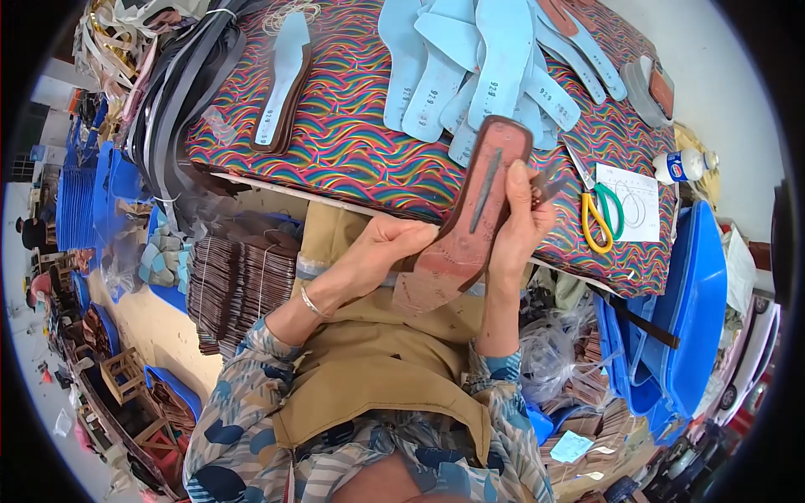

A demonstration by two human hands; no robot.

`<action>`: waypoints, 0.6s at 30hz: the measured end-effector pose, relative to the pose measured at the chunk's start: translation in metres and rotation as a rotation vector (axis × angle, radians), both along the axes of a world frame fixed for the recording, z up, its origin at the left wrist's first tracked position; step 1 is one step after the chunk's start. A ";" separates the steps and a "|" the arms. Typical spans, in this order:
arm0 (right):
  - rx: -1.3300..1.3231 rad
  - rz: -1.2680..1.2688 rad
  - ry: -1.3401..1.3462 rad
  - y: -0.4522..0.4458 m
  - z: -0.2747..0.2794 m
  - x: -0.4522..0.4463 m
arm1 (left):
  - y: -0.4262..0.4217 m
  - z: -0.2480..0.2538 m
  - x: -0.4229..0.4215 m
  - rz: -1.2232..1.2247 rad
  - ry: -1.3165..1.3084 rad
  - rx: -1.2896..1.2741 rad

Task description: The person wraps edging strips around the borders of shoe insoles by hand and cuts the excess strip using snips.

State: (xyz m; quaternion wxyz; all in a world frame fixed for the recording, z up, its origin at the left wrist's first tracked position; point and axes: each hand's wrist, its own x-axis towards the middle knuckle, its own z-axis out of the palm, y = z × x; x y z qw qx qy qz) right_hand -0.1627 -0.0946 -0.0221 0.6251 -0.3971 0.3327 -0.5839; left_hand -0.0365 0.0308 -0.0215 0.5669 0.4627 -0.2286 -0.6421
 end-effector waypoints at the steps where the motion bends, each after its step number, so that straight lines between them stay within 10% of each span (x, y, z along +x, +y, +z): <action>1: 0.009 -0.014 -0.042 -0.003 0.004 -0.001 | 0.002 0.000 0.002 0.001 0.000 -0.002; 9: 0.023 -0.068 -0.044 -0.012 -0.001 0.004 | 0.018 -0.001 -0.005 0.070 -0.856 -0.278; 13: 0.020 -0.060 0.042 -0.011 0.004 -0.002 | 0.018 0.001 -0.002 -0.048 -0.847 -0.224; 18: 0.009 0.069 0.094 0.011 0.004 0.002 | -0.020 0.019 0.002 0.149 -0.222 -0.171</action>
